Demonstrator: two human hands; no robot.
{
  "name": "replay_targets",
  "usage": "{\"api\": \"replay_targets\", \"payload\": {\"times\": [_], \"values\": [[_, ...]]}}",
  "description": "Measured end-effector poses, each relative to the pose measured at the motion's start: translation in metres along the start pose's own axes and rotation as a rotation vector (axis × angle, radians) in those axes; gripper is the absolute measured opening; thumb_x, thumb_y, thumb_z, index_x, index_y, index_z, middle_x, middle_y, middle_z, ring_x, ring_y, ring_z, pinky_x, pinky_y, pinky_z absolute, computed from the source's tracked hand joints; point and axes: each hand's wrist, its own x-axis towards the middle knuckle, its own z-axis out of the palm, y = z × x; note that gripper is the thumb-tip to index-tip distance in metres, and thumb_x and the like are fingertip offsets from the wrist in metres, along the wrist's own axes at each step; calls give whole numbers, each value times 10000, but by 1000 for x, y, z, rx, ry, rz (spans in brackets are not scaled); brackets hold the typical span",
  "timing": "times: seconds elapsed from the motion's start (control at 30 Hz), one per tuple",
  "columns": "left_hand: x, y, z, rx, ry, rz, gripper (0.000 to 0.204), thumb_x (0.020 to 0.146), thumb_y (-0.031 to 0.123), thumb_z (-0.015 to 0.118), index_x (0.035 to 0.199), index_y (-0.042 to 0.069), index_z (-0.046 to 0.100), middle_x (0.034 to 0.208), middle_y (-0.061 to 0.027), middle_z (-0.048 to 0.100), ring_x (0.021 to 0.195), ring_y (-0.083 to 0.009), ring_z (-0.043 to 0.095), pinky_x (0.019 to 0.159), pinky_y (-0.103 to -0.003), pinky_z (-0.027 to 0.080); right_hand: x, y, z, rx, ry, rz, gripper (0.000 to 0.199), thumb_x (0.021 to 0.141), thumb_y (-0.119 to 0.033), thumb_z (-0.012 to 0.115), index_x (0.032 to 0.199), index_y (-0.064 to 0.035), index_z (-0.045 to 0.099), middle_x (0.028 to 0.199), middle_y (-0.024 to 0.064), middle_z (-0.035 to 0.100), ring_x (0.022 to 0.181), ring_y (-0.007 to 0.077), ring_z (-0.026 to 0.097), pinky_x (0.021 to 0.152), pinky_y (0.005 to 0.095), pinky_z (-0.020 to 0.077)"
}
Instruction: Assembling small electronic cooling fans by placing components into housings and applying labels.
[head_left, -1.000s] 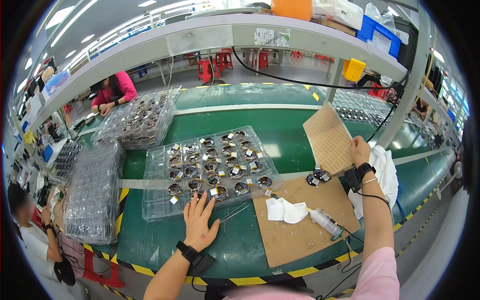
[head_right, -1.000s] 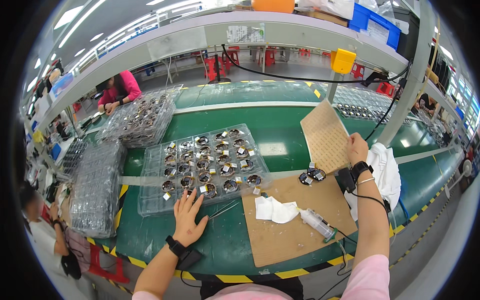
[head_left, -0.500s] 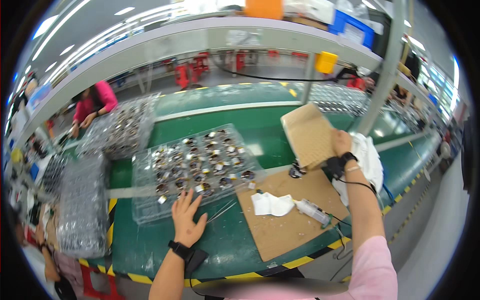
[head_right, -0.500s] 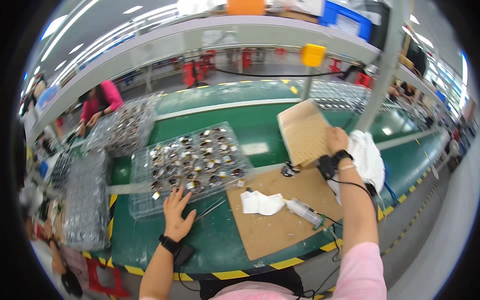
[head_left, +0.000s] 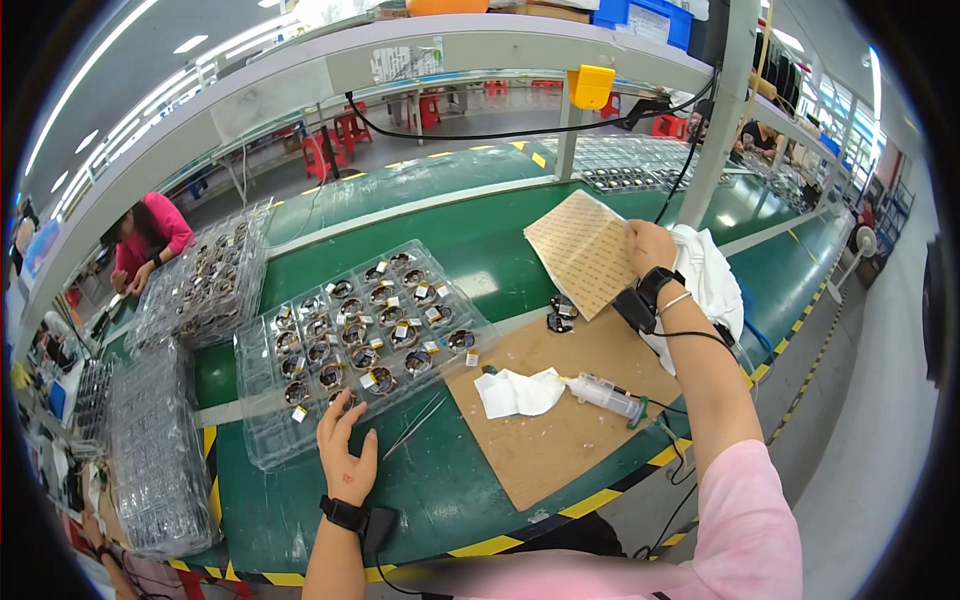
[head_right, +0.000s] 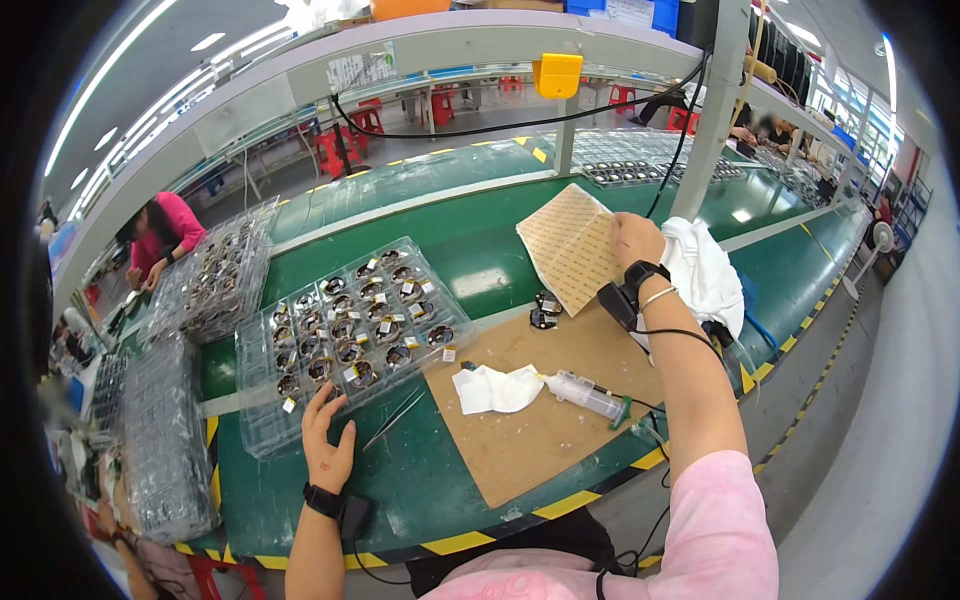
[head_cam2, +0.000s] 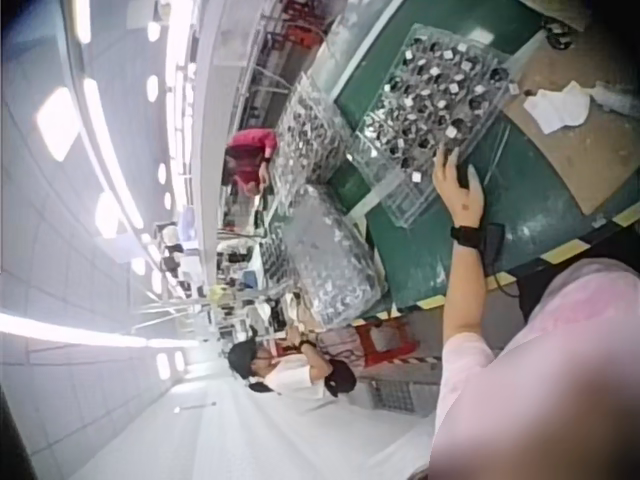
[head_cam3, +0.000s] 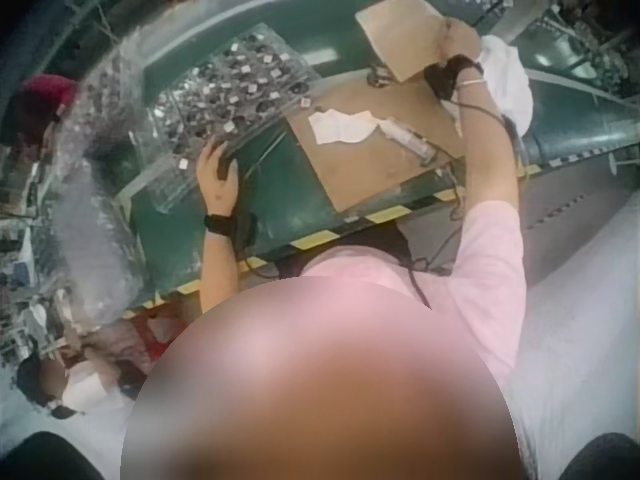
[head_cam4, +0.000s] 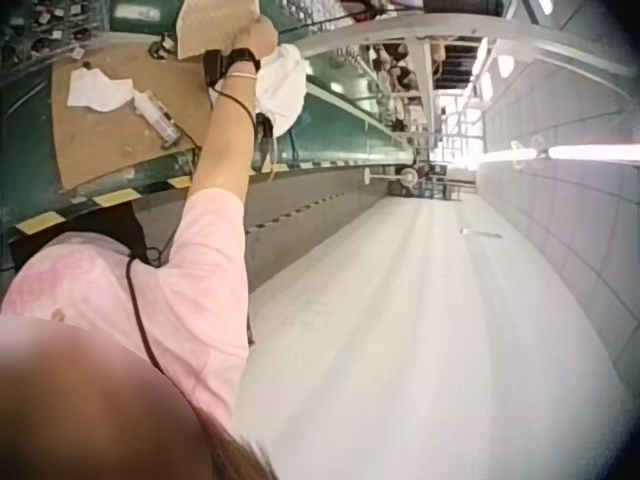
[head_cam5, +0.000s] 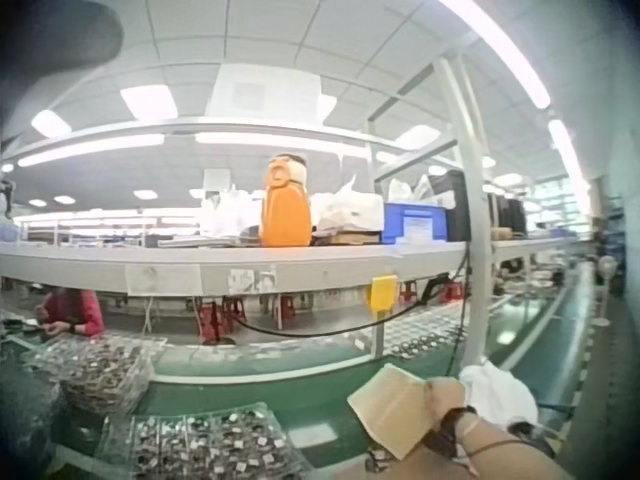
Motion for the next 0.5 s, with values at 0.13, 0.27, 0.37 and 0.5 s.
{"api": "replay_targets", "payload": {"times": [0.13, 0.27, 0.37, 0.5], "values": [[0, 1, -3, -107, 54, -18, 373, 749, -7, 586, 1114, 68, 594, 1318, -126, 481, 1244, -299, 429, 1042, -395, 316, 2, -8, -10, 241, 179, -214, 168, 828, -200, 574, 832, -65, 673, 769, 135, 649, 745, 345, 620, 669, 440, 484], [-2, -1, -7, -130, 84, -34, 350, 752, -9, 574, 1094, 62, 597, 1311, -125, 485, 1234, -297, 438, 1041, -392, 314, 12, -29, -25, 373, 237, -390, 142, 845, -177, 577, 863, -64, 662, 795, 156, 637, 776, 342, 607, 686, 391, 485], [-2, -1, -8, -139, 87, -35, 337, 757, -7, 566, 1086, 60, 599, 1309, -121, 487, 1232, -297, 439, 1041, -391, 313, 11, -30, -29, 535, 177, -201, 145, 869, -172, 581, 912, -52, 650, 798, 130, 651, 757, 277, 623, 688, 326, 477], [-3, -1, -3, -130, 88, -18, 327, 759, -4, 556, 1077, 56, 602, 1310, -119, 487, 1231, -294, 440, 1041, -392, 312, 11, -26, -33, 953, 80, -75, 173, 908, -177, 569, 985, -34, 627, 823, 50, 650, 739, 142, 601, 681, 243, 456]]}}
